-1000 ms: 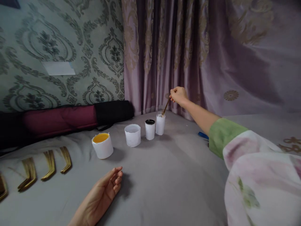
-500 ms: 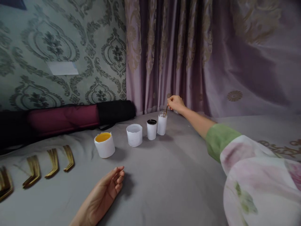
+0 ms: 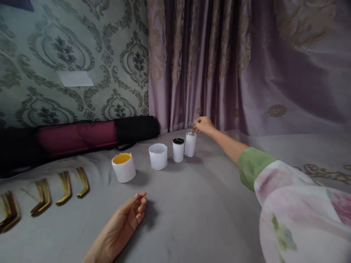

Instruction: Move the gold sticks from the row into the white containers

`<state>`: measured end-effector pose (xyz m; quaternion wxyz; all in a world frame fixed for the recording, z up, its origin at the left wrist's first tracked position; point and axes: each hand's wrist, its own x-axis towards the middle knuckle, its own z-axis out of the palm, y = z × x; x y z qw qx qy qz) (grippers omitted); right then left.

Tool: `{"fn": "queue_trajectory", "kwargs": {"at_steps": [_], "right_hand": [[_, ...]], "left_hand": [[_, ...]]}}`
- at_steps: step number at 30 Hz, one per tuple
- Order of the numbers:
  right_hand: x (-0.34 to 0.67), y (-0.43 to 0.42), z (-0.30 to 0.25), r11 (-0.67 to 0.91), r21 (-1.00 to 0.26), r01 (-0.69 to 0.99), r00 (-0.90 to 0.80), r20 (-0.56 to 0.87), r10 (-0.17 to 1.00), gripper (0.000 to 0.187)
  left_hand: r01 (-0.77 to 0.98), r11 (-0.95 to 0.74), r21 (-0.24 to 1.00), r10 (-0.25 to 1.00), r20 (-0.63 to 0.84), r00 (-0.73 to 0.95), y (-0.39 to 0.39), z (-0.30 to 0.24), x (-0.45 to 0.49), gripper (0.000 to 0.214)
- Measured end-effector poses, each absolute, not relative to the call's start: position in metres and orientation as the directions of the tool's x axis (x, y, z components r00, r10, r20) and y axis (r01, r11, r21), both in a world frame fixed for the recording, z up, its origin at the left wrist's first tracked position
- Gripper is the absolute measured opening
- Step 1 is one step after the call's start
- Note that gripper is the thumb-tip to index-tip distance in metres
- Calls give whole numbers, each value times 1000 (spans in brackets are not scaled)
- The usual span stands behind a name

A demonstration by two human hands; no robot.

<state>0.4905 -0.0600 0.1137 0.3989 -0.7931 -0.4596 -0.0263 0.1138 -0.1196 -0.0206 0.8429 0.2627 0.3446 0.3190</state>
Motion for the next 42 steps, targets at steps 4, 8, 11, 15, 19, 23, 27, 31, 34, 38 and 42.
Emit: {"fn": "queue_trajectory", "kwargs": {"at_steps": [4, 8, 11, 15, 19, 23, 27, 31, 34, 38, 42], "right_hand": [[492, -62, 110, -266, -595, 758, 573, 414, 707, 20], [490, -64, 108, -294, -577, 762, 585, 416, 696, 21], [489, -64, 106, -324, -571, 754, 601, 403, 690, 22], [489, -63, 102, -348, -571, 744, 621, 398, 675, 22], [490, -63, 99, -352, -581, 734, 635, 400, 661, 22], [491, -64, 98, -348, -604, 717, 650, 401, 645, 22], [493, -62, 97, -346, -623, 702, 664, 396, 634, 23], [495, -60, 95, -332, -627, 705, 656, 399, 640, 25], [496, -58, 93, -323, -637, 700, 656, 395, 643, 30], [496, -58, 92, -320, -641, 698, 655, 390, 648, 32], [497, -58, 91, -327, -645, 691, 664, 387, 639, 33]], "left_hand": [[-357, 662, 659, 717, -416, 560, -120, -23, 113, 17], [-358, 663, 658, 717, -420, 557, -118, -23, 113, 17], [-359, 665, 655, 715, -420, 558, -118, -23, 112, 16], [-361, 664, 655, 717, -421, 556, -119, -21, 113, 16], [-358, 669, 651, 716, -436, 545, -120, -18, 114, 15], [-357, 666, 654, 718, -434, 544, -119, -18, 114, 15], [-363, 662, 656, 722, -429, 542, -119, -19, 113, 15], [-379, 667, 642, 720, -423, 550, -120, -19, 113, 14], [-380, 673, 635, 717, -432, 547, -120, -18, 113, 14], [-383, 671, 634, 719, -433, 543, -120, -17, 113, 14], [-381, 669, 638, 721, -434, 539, -119, -17, 113, 14]]}}
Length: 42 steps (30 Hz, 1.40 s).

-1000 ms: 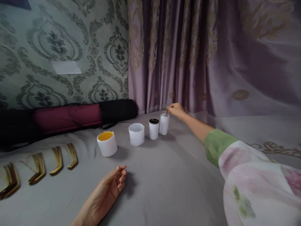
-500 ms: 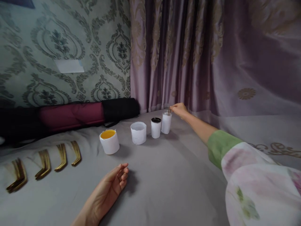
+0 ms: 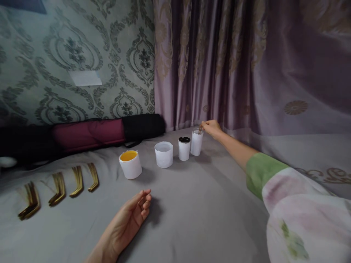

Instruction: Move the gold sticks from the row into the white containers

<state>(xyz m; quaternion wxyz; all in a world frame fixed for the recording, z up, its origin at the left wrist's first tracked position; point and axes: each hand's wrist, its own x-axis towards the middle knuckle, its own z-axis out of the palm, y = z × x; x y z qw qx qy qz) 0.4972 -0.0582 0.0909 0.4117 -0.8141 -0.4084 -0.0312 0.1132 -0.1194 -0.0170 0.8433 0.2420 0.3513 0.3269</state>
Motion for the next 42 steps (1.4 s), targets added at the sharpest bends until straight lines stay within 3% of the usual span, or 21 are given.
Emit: {"fn": "queue_trajectory", "kwargs": {"at_steps": [8, 17, 30, 42], "right_hand": [[499, -59, 89, -301, -682, 667, 676, 384, 629, 34], [504, -63, 84, -187, -842, 506, 735, 308, 604, 26], [493, -83, 84, -37, -994, 98, 809, 58, 584, 23], [464, -112, 61, -5, -960, -279, 712, -210, 670, 19]], "left_hand": [[-387, 669, 635, 721, -426, 547, -117, -20, 111, 16], [-398, 664, 633, 728, -424, 539, -116, -20, 111, 16], [-417, 664, 620, 734, -433, 523, -117, -21, 110, 16], [-466, 648, 602, 755, -428, 497, -118, -20, 109, 14]]}}
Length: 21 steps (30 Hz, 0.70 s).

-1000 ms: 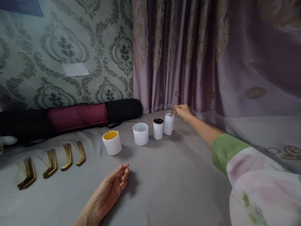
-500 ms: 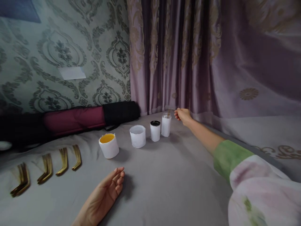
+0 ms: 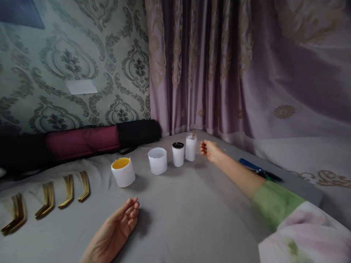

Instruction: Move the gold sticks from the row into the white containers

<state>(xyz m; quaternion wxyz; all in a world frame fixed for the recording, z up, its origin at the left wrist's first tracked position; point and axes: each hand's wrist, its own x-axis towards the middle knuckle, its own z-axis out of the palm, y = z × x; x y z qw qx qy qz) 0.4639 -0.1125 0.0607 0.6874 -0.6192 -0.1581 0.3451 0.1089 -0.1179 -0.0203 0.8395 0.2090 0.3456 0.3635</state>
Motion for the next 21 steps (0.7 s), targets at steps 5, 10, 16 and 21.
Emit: {"fn": "queue_trajectory", "kwargs": {"at_steps": [5, 10, 16, 21], "right_hand": [[436, -123, 46, -57, -917, -395, 601, -304, 739, 18], [404, -127, 33, -137, -877, -461, 479, -376, 793, 16], [363, -127, 23, -250, -835, -490, 336, -446, 830, 15], [326, -121, 11, -349, -809, -474, 224, -494, 840, 16]], "left_hand": [[-474, 648, 596, 758, -443, 479, -119, -19, 110, 13], [-483, 643, 595, 763, -442, 472, -119, -17, 111, 11], [-483, 640, 598, 765, -433, 477, -119, -18, 109, 10], [-485, 634, 602, 770, -432, 470, -120, -18, 108, 12]]}}
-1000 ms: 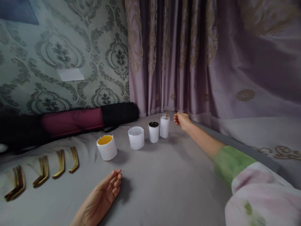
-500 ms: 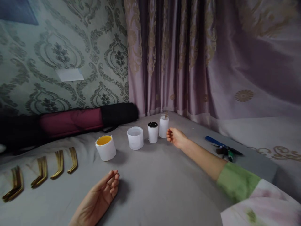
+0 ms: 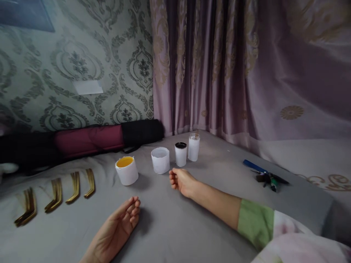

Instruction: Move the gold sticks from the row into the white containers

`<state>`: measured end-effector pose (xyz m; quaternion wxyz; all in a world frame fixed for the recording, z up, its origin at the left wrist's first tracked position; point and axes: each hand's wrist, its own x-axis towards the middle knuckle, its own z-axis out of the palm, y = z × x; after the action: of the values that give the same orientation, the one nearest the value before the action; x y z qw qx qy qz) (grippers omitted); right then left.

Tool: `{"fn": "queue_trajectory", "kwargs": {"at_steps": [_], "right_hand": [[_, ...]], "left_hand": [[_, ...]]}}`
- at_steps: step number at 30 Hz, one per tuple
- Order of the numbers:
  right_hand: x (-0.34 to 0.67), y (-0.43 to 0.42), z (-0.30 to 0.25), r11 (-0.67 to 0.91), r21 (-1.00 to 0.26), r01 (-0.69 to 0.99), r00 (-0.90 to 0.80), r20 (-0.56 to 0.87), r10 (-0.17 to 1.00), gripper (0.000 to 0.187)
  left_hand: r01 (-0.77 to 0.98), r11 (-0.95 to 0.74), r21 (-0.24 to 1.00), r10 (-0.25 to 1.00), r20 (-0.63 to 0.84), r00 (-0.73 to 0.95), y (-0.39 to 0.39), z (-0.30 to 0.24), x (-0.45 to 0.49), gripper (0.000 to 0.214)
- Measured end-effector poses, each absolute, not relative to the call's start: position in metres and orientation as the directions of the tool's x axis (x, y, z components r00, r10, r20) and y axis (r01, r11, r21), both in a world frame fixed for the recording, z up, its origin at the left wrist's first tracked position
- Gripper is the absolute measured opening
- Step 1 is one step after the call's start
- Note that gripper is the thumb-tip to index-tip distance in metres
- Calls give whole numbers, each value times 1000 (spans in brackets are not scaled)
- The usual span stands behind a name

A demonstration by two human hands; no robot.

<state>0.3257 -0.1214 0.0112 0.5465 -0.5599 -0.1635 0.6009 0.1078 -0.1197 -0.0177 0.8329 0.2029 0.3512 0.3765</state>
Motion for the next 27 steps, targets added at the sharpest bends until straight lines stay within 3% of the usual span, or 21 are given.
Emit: {"fn": "queue_trajectory", "kwargs": {"at_steps": [5, 11, 18, 27], "right_hand": [[284, -111, 0, -401, -802, -443, 143, -505, 851, 15], [246, -103, -4, -360, -861, -358, 111, -422, 900, 19], [242, -99, -20, -170, -980, -107, 203, -189, 961, 22], [244, -100, -34, -21, -998, 57, 150, -12, 989, 30]], "left_hand": [[-480, 608, 632, 790, -420, 447, -120, -16, 107, 15], [-495, 598, 630, 795, -391, 464, -119, -18, 105, 18], [-523, 599, 606, 793, -358, 493, -118, -19, 104, 16], [-574, 615, 540, 781, -316, 538, -114, -14, 103, 9]]}}
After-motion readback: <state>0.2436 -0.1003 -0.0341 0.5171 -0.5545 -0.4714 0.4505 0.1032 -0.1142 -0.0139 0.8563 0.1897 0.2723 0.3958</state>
